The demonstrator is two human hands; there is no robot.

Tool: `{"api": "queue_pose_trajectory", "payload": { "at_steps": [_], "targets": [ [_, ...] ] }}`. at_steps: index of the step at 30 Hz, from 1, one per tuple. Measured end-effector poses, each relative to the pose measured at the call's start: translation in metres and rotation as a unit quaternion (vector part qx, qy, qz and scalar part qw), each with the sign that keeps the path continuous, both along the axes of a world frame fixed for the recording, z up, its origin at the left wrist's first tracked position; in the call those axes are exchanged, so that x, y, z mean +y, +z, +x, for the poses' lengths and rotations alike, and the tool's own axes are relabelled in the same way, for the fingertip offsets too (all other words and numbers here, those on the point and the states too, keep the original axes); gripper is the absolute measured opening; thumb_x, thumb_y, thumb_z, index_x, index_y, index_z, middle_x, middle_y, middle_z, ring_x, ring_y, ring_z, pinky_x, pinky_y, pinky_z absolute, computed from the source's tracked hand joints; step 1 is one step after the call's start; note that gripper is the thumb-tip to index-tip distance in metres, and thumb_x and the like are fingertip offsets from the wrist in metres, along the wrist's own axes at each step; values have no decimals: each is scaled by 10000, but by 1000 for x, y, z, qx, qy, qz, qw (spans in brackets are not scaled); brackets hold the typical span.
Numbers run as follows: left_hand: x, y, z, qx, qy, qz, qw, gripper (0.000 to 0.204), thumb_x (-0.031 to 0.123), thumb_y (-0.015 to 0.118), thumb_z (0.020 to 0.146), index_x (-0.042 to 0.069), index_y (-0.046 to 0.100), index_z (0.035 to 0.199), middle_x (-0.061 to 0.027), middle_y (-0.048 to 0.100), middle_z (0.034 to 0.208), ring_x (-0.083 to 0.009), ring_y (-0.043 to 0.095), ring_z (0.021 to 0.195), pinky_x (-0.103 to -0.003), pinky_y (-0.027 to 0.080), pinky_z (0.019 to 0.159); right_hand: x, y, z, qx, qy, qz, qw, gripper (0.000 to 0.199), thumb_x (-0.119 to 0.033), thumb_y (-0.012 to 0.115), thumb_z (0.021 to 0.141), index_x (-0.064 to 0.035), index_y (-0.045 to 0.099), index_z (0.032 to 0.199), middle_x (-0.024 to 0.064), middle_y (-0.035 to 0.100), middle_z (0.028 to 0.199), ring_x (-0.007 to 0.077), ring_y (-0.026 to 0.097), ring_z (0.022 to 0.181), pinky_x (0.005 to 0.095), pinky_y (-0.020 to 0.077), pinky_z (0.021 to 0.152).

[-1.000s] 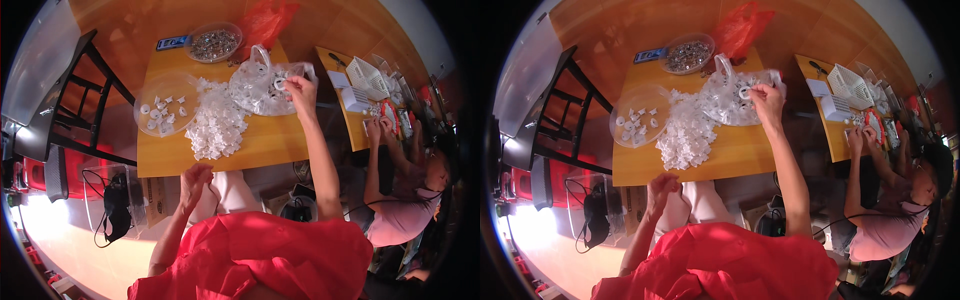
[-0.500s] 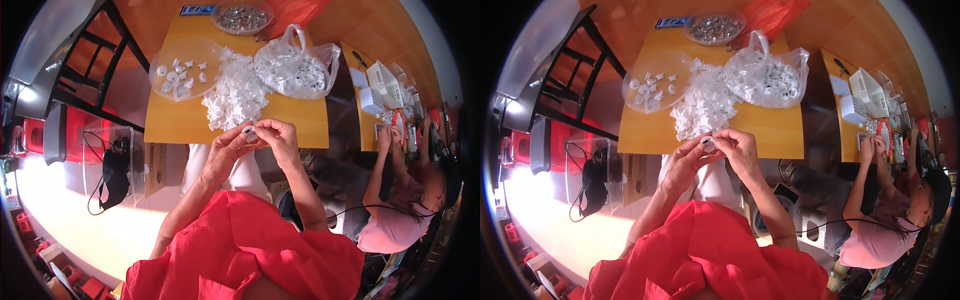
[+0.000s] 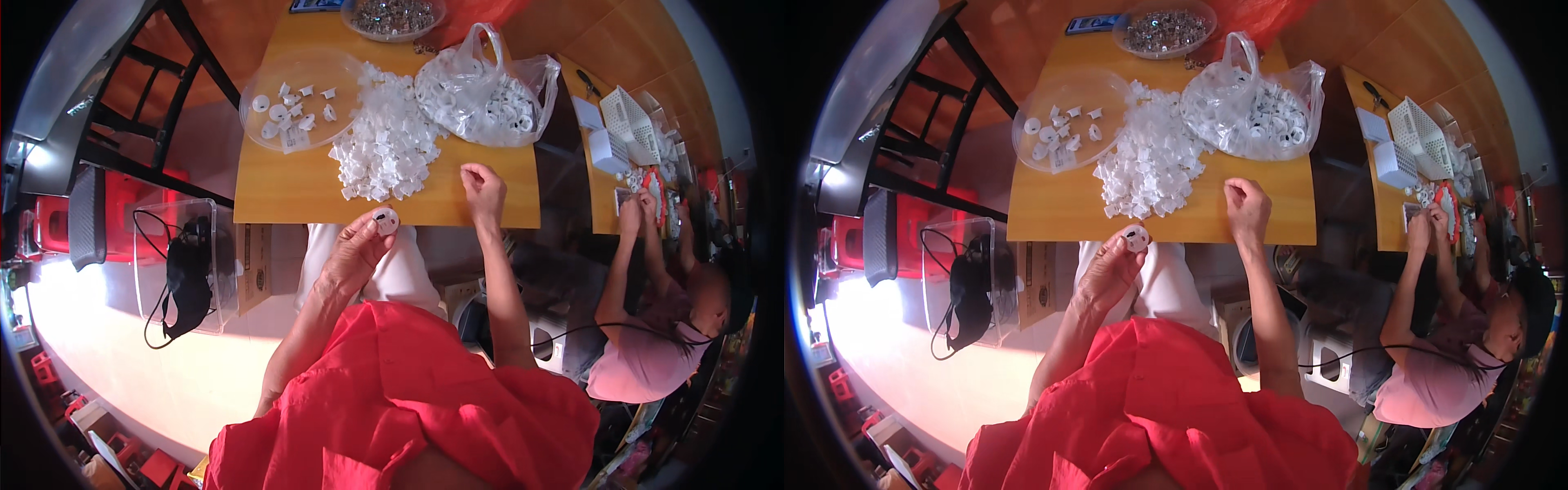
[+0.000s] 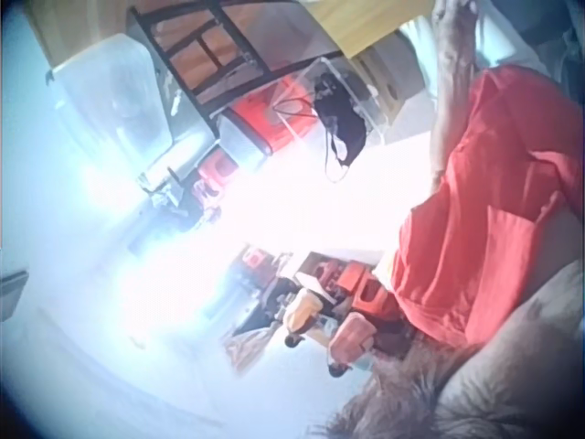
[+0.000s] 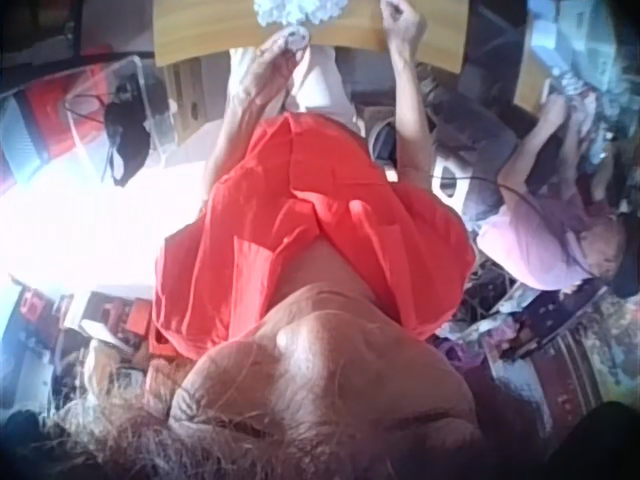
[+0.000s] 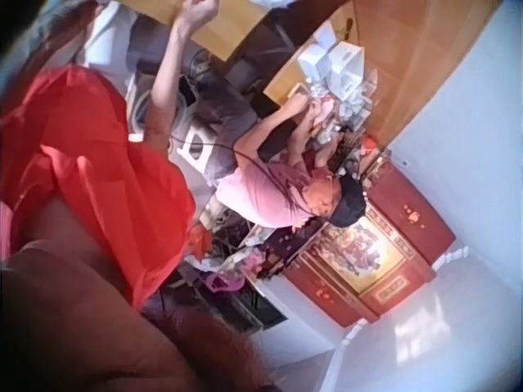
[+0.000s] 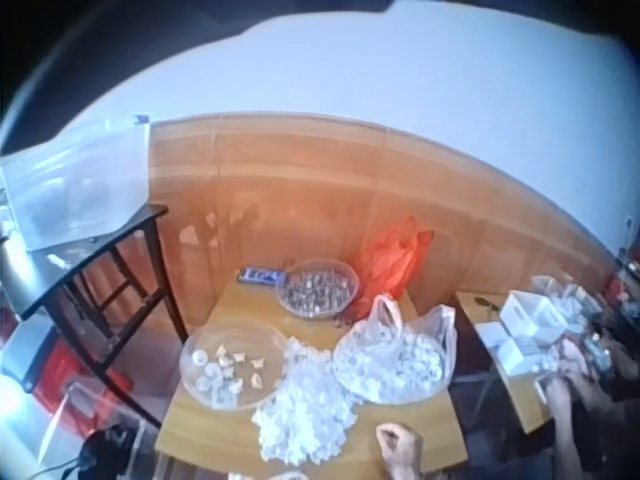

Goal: The person assembles plastic components by hand, fitting small plastic inserts into round plastic bases.

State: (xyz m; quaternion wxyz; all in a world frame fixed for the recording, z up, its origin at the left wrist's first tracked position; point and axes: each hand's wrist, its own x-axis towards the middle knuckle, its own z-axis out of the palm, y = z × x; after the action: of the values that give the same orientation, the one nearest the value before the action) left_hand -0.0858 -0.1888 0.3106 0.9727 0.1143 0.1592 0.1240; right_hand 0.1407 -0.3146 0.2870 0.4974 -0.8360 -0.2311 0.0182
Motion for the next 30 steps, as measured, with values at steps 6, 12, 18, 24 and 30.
{"api": "queue_pose_trajectory", "payload": {
  "at_steps": [6,12,18,24,30],
  "targets": [
    [-3,0,5,-33,-28,-54,998,337,156,592,837,-6,520,1123,-104,580,1020,-177,589,875,-266,523,780,47,8,9,-70,35,-104,992,220,-173,684,702,-13,617,838,107,593,724,249,576,649,343,452,625],
    [-4,7,5,-52,-29,-94,994,425,247,579,843,-21,477,1157,-118,565,965,-177,567,819,-248,513,732,55,-5,14,18,46,-35,998,170,-150,689,693,-18,627,781,77,607,660,185,578,578,300,452,555],
    [-4,5,4,-54,-38,-119,991,500,346,519,861,-19,434,1191,-120,544,937,-164,544,780,-241,499,715,37,21,17,274,85,48,957,125,-112,677,723,-19,628,790,17,615,680,68,563,586,200,417,498],
    [-7,3,4,-27,-30,-126,991,469,335,521,863,-20,453,1163,-120,547,933,-166,552,783,-237,507,715,19,24,9,332,101,98,933,148,-111,656,750,3,623,837,44,626,715,76,573,591,189,449,520],
    [-7,-2,3,-29,-33,-136,990,432,312,515,874,-20,464,1145,-126,548,935,-169,559,781,-240,515,710,17,23,5,342,120,116,925,135,-88,629,774,21,618,853,62,626,728,96,590,614,209,501,568]
  ]
}}
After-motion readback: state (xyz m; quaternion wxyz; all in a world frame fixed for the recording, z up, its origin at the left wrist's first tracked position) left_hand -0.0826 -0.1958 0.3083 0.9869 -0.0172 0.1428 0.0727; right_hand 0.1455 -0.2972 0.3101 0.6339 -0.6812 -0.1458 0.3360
